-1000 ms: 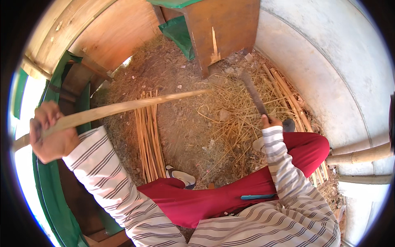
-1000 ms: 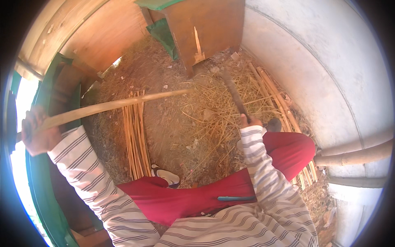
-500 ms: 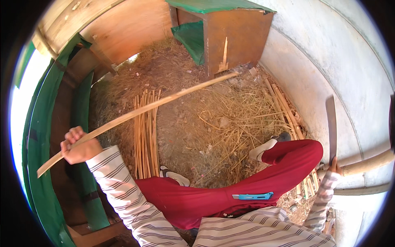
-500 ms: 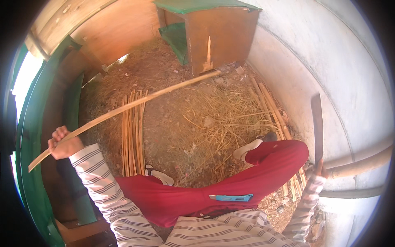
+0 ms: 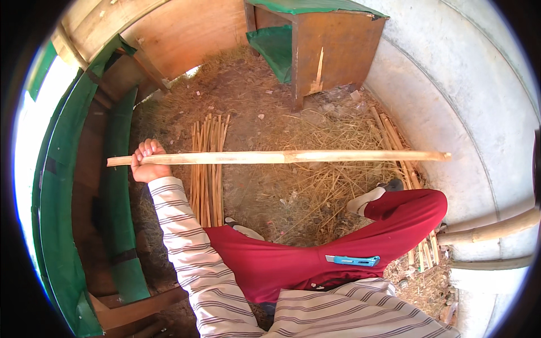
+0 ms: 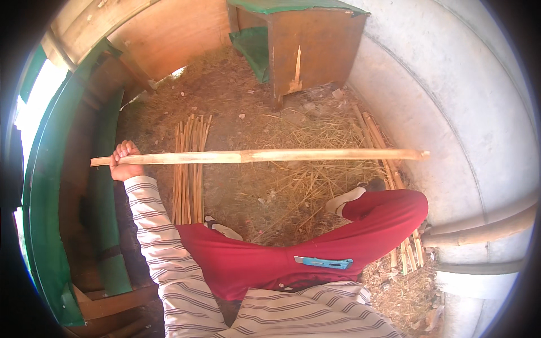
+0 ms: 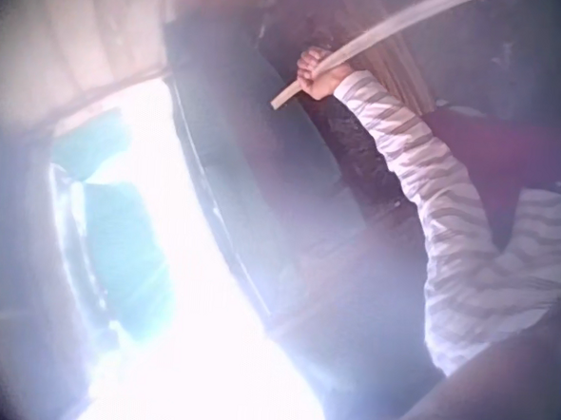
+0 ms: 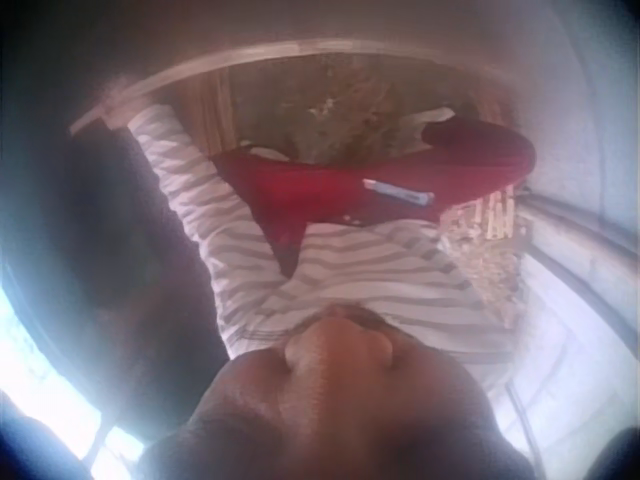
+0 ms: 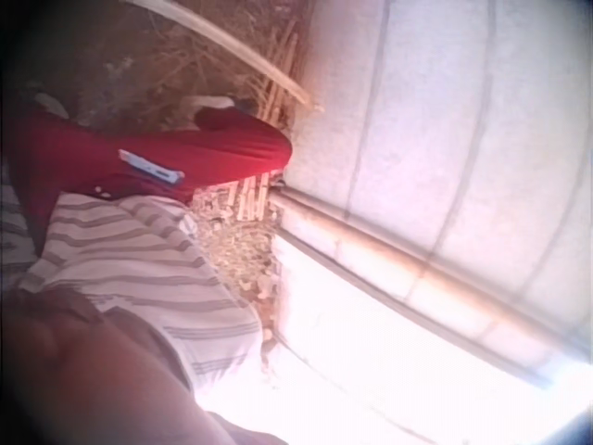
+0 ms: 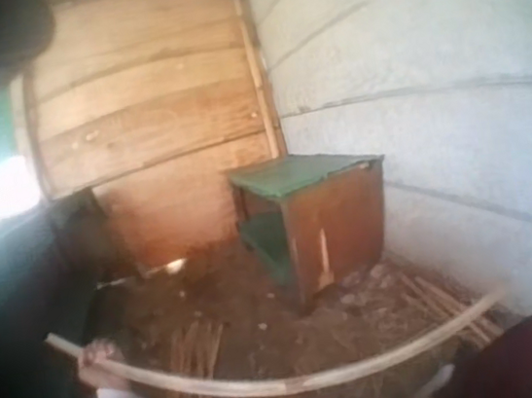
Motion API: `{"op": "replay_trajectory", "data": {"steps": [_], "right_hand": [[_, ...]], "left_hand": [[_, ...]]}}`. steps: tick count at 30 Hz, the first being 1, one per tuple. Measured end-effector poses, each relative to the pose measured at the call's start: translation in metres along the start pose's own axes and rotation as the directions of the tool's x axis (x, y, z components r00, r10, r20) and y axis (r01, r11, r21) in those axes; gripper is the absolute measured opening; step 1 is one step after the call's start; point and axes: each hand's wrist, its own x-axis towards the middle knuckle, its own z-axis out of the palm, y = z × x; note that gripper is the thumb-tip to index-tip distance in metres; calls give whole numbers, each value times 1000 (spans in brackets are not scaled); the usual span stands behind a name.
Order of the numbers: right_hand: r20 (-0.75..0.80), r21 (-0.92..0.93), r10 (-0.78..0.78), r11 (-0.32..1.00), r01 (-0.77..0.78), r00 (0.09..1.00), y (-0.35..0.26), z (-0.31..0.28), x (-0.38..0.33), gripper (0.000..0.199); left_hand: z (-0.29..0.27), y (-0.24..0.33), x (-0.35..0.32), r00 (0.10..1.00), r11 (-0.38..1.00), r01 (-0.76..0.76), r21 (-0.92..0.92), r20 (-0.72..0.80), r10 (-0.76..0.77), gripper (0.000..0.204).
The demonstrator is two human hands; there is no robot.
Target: The person sits on the ground and uses a machete to split a long bamboo pole into thin strips. They hold the bamboo vertically and repeatedly strike it with the blade to separate the fibers, then inspect the resulting strips.
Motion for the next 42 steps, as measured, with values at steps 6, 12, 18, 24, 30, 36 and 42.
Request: {"op": "replay_trajectory", "data": {"steps": [6,12,18,24,30,36,42], "right_hand": [[117,-67,18,998,-10,993,12,12,-18,55],[-142,249,-416,863,439,898,-118,-36,-24,60],[-479,183,-843,176,967,244,-353,-112,-176,12],[-4,271,-980,-194,943,-200,-405,-21,-273,37],[22,30,-842,-538,842,-539,-446,9,-327,58],[419,-13,-822,-431,902,-386,-507,80,-301,28],[-10,47,-880,-474,879,-474,-569,47,-257,7]], "left_hand": [[-15,-19,6,996,997,-54,51,-71,57,20],[-14,-5,2,994,990,-96,101,-48,101,19],[-23,-6,0,993,991,-81,104,-73,89,19],[-28,-14,-8,980,988,-69,135,-175,93,20],[-23,0,-14,977,986,-80,148,-184,107,18],[-15,-9,-26,996,996,66,59,-64,-62,16],[36,-21,-44,869,503,495,709,-418,-266,33]]}}
